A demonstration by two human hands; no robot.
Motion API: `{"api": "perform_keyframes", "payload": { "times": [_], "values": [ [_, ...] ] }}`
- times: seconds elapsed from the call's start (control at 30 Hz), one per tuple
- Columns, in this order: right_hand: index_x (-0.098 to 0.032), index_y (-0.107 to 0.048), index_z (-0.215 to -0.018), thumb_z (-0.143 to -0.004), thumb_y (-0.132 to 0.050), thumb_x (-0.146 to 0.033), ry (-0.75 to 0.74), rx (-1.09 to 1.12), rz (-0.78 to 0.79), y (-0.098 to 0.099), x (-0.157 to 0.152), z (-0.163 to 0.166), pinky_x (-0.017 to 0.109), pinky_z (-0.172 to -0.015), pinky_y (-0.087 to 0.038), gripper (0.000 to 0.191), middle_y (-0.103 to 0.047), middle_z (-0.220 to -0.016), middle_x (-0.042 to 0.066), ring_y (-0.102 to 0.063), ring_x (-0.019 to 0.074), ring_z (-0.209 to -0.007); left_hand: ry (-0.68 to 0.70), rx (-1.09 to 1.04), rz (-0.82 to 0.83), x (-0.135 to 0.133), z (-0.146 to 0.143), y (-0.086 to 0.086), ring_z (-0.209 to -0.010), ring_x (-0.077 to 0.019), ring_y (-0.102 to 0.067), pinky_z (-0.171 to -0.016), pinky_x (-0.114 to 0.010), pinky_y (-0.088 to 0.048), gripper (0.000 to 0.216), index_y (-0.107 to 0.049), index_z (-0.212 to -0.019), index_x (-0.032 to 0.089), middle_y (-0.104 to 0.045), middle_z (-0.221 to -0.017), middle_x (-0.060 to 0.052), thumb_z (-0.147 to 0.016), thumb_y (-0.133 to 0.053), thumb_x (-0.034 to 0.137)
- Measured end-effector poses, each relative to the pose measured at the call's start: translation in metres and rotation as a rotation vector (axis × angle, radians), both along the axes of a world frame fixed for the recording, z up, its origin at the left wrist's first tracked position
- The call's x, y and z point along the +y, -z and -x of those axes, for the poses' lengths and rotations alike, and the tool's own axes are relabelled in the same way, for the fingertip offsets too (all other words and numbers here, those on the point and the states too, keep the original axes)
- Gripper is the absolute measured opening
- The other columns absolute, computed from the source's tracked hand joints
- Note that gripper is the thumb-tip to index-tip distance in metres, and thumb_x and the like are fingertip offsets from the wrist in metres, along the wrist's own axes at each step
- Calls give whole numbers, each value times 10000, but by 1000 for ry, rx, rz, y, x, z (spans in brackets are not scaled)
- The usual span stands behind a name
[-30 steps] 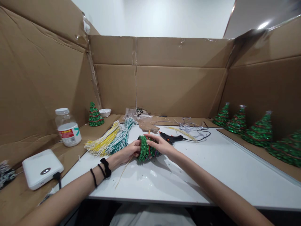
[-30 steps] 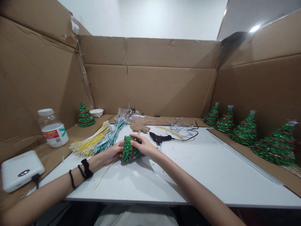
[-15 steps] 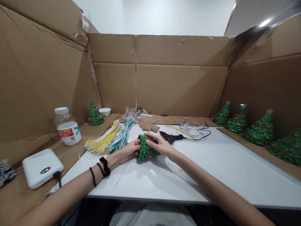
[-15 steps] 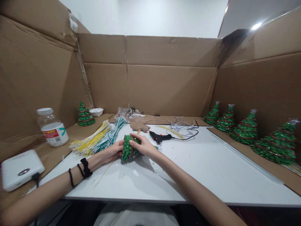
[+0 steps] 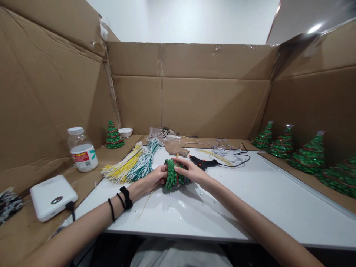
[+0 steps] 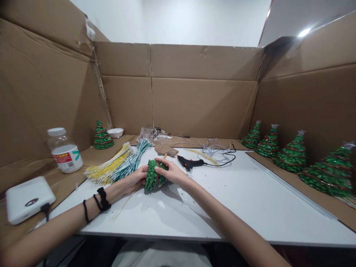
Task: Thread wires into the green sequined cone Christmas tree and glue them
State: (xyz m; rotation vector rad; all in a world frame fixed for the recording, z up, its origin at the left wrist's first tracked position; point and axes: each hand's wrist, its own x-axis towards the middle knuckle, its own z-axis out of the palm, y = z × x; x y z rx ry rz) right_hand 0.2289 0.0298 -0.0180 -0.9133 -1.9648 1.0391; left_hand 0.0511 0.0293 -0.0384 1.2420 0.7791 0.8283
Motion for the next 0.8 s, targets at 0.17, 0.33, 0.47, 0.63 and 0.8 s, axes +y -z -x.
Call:
{"api": "perform_keyframes", "payload": {
  "times": [0.17,0.33,0.47,0.63,0.8],
  "values": [
    [-178,-557,-1217,-750,-565,-568,7,11,-36,1,0,2,441,-1034,-348,608,-578,-1248,109,-500,284,-1184,-32,-23,20,1,-1,2,-433,-37,-377,-405,-191,-177,348,-630,-899,111,-533,-571,38,-567,-718,172],
    [-175,-570,-1146,-770,-564,-492,29,35,-64,2,1,5,408,-992,-386,492,-607,-1178,90,-534,255,-1121,-46,-58,23,-2,-2,0,-419,-38,-383,-412,-185,-224,311,-629,-876,118,-510,-541,50,-587,-729,173],
    [-176,-570,-1117,-786,-553,-461,32,36,-90,3,2,5,395,-964,-406,438,-610,-1147,87,-549,242,-1081,-64,-33,22,-2,-2,-1,-410,-25,-339,-400,-183,-177,298,-639,-836,109,-496,-533,53,-560,-735,167],
    [-189,-556,-1151,-805,-538,-478,3,34,-103,6,4,3,394,-981,-395,451,-589,-1183,91,-526,243,-1118,-42,-17,24,-2,0,-2,-430,-40,-387,-408,-188,-175,322,-641,-864,116,-519,-555,39,-567,-734,200],
    [-226,-546,-1188,-848,-480,-507,-29,46,-37,7,3,0,392,-994,-391,446,-562,-1237,75,-511,232,-1150,-6,11,7,-5,0,-6,-451,-45,-412,-421,-192,-194,346,-642,-869,108,-556,-603,11,-576,-749,256]
  ]
}}
